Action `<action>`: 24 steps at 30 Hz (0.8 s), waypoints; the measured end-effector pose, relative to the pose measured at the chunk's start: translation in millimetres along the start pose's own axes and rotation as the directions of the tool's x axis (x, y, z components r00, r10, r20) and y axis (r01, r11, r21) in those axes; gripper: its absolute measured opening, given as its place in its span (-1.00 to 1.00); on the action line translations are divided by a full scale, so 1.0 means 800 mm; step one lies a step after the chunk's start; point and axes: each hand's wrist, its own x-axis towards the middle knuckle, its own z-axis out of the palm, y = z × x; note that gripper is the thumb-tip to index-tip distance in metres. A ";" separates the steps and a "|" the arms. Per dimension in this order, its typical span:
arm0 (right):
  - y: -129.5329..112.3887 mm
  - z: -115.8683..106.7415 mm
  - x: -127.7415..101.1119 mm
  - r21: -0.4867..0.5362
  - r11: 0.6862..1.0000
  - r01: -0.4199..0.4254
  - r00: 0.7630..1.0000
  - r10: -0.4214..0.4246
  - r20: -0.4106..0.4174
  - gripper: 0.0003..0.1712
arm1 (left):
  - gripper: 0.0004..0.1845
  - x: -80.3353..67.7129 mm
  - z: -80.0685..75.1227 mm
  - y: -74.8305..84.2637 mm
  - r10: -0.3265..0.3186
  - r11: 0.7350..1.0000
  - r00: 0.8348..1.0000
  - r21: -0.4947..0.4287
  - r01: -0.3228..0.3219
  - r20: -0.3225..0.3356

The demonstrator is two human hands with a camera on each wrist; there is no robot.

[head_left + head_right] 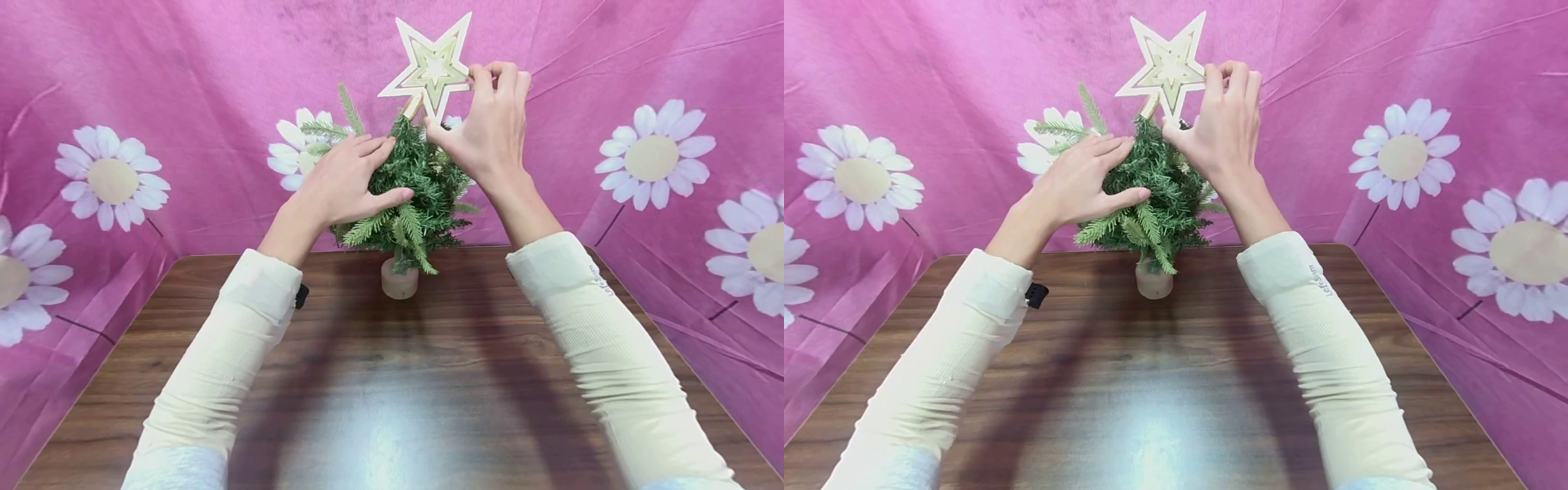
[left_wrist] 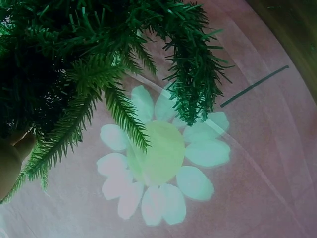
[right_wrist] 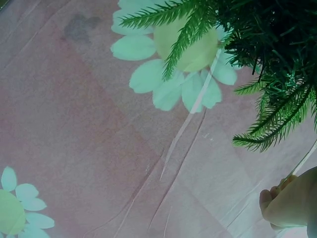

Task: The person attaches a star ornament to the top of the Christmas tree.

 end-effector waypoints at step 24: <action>0.011 -0.007 -0.002 -0.024 0.968 0.249 0.967 -0.250 -0.055 -0.16 | 0.00 0.002 0.006 0.006 -0.028 0.999 0.999 -0.044 0.027 -0.019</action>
